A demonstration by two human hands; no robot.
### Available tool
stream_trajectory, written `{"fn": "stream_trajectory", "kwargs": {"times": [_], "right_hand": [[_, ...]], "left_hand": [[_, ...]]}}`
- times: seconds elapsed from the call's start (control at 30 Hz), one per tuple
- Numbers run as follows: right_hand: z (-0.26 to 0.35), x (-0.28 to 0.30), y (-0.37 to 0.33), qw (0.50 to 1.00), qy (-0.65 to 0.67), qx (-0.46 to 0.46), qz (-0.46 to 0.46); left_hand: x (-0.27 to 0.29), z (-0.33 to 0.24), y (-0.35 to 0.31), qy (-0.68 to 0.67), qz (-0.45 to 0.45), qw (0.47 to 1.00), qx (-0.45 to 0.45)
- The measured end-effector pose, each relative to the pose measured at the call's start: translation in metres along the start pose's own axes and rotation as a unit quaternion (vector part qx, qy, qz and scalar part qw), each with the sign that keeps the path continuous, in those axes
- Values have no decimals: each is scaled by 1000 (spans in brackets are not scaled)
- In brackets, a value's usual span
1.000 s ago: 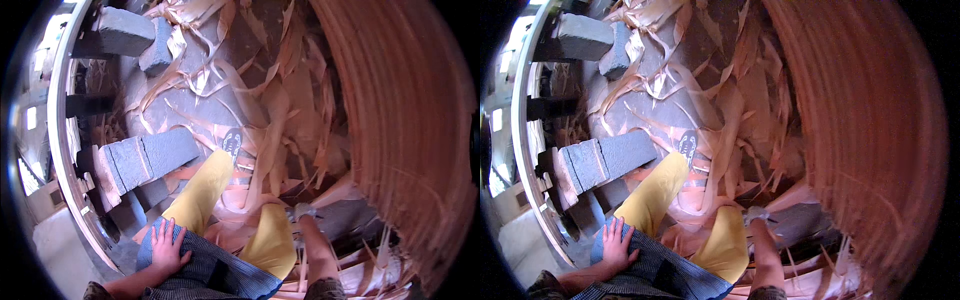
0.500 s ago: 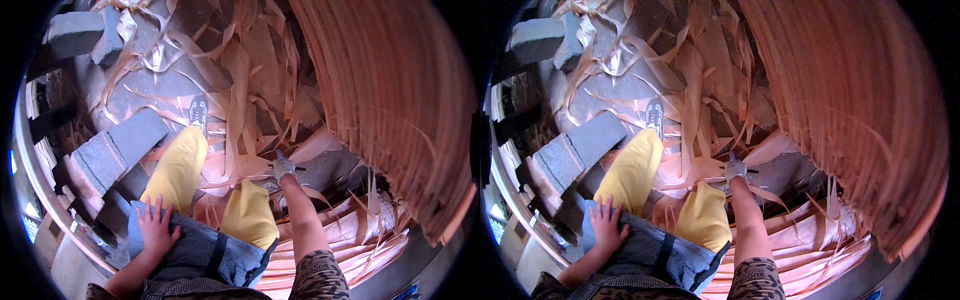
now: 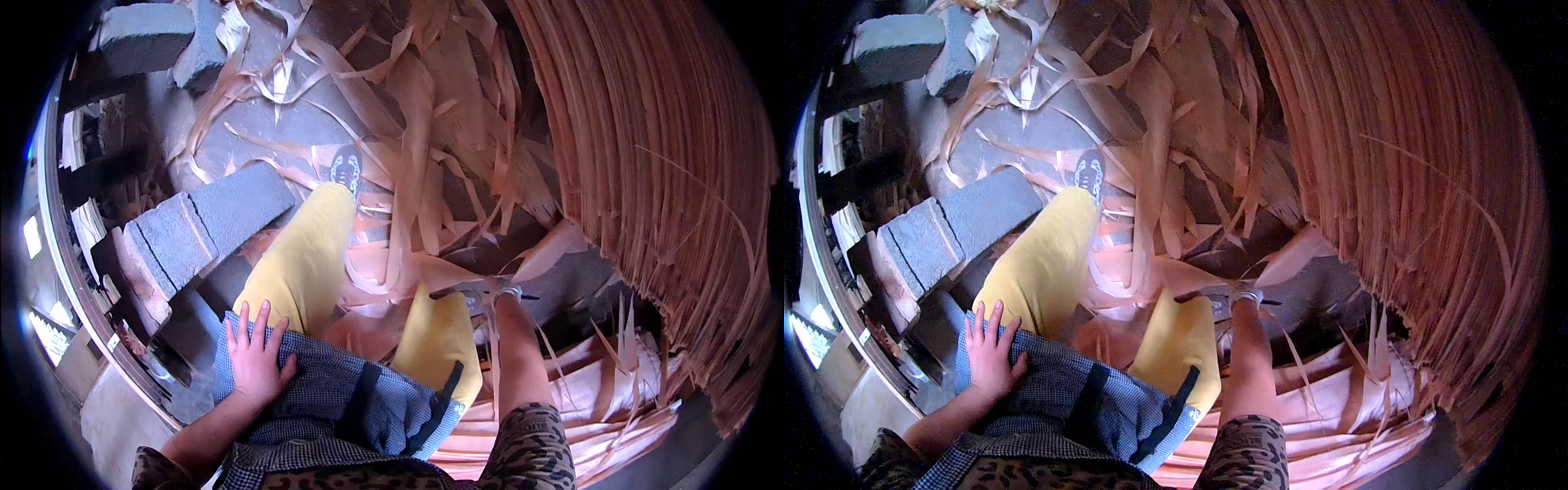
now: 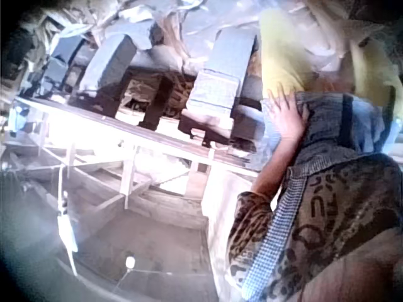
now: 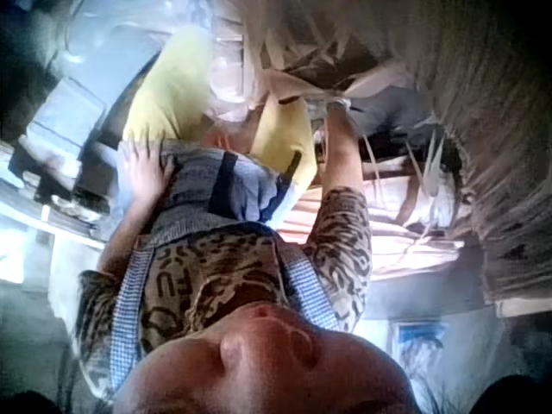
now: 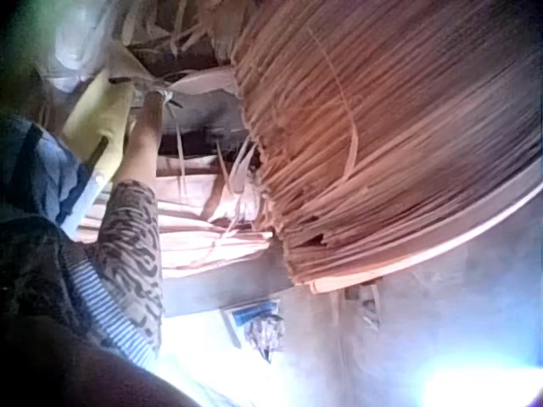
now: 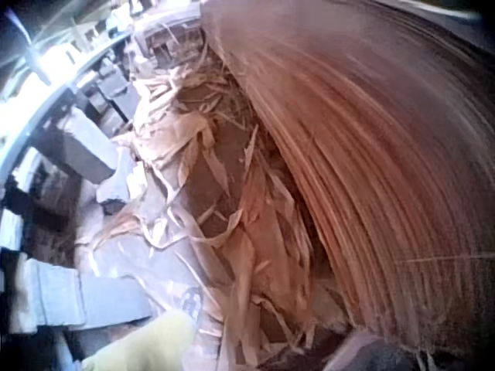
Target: The person cuts pieces of wood veneer using a utility knife. The person first tapes pieces of veneer to a larger sheet on a workbench and then uses the knife to trim along the edges of the veneer pieces. Later, the person picks up long strips of veneer from a pile and cuts them to length while holding them against a piece of wood on a workbench.
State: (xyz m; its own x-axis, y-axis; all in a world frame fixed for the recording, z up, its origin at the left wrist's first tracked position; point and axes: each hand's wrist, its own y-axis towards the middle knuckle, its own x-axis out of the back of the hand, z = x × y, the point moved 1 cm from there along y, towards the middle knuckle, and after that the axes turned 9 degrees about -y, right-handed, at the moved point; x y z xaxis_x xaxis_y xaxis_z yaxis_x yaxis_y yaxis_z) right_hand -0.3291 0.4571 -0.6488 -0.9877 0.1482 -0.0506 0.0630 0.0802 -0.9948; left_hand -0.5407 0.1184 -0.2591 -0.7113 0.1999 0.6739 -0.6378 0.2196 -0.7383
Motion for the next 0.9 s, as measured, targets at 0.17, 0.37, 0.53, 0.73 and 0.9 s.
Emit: {"fn": "stream_trajectory", "kwargs": {"times": [0.17, 0.37, 0.53, 0.73, 0.9], "right_hand": [[-4, -26, -33, 959, 270, 11, -86], [28, 117, -243, 890, 7, 369, -267], [15, 216, -445, 809, 293, 448, -243], [31, 346, -649, 708, 545, 288, -344], [67, 453, -789, 627, 488, 362, -487]], "left_hand": [[8, -12, 0, -7, -11, 1000, -11], [10, 5, -13, -39, -28, 999, -18], [20, 13, 1, -120, -25, 991, -44], [133, -53, 14, -380, -56, 863, -328], [297, -33, 45, -713, -42, 592, -373]]}}
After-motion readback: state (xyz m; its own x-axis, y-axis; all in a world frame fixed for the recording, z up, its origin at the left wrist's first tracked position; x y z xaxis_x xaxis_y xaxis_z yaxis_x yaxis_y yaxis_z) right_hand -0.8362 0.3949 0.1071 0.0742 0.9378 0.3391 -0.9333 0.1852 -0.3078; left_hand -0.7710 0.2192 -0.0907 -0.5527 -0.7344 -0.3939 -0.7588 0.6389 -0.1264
